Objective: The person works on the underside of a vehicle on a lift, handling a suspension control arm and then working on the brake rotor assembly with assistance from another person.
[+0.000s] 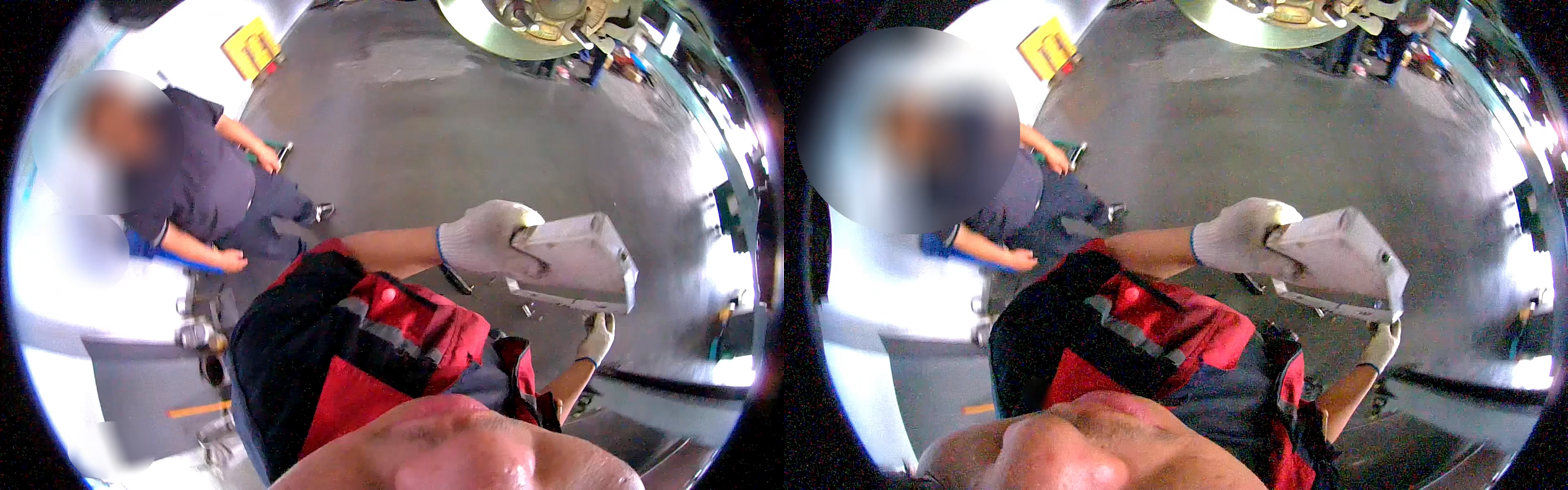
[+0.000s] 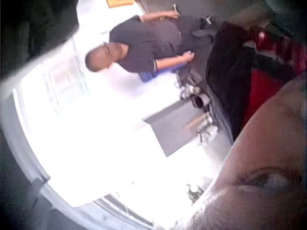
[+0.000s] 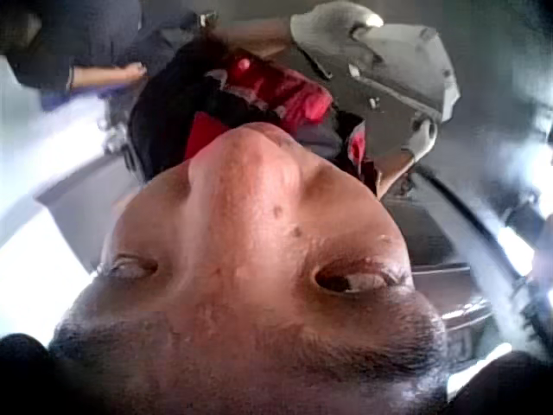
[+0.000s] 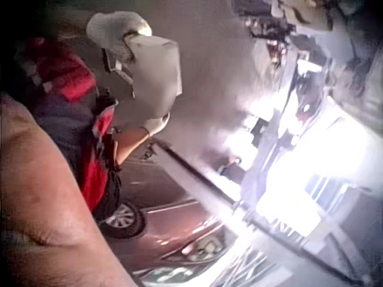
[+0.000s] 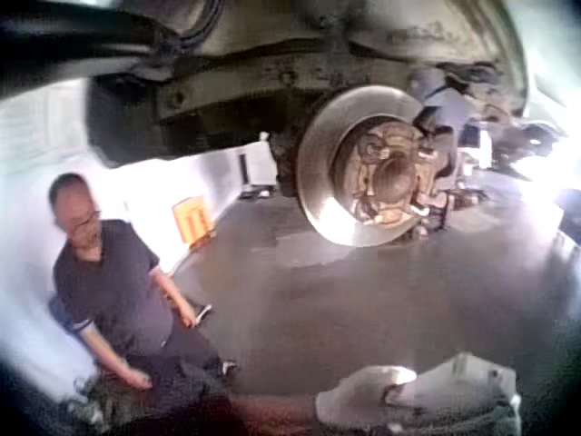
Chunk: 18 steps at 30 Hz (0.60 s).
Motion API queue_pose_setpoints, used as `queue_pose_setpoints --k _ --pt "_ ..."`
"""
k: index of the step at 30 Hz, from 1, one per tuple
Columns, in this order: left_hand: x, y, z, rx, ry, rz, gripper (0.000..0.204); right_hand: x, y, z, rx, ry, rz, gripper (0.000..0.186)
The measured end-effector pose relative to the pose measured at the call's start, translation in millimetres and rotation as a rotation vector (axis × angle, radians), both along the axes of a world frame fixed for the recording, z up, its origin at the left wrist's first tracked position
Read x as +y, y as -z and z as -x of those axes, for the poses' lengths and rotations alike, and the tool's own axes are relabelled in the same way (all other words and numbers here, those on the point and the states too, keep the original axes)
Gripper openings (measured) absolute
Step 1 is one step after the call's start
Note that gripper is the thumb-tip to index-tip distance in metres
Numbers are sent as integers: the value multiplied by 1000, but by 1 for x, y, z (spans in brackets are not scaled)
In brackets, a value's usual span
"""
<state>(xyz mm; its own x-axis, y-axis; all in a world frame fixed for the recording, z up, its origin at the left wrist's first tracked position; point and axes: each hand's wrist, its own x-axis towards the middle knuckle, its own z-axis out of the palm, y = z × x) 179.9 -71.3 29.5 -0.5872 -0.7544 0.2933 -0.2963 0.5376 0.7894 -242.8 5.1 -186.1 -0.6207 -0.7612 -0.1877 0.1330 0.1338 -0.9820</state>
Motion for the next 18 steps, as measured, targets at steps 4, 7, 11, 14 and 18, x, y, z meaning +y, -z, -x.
queue_pose_setpoints --k 4,7,11,14,18 --pt "4 36 -17 478 -15 -419 29 -4 -43 -9 128 -46 84 43" --pt "-5 95 -78 698 67 -564 28 -24 -109 -43 309 -70 123 44" --pt "-2 107 -130 990 -86 -741 55 -68 -142 25 836 18 142 32" --pt "5 135 -177 1422 277 -957 21 -83 -195 34 1111 231 187 32" --pt "42 112 -57 1595 13 -758 21 -105 -284 161 1533 433 159 33"
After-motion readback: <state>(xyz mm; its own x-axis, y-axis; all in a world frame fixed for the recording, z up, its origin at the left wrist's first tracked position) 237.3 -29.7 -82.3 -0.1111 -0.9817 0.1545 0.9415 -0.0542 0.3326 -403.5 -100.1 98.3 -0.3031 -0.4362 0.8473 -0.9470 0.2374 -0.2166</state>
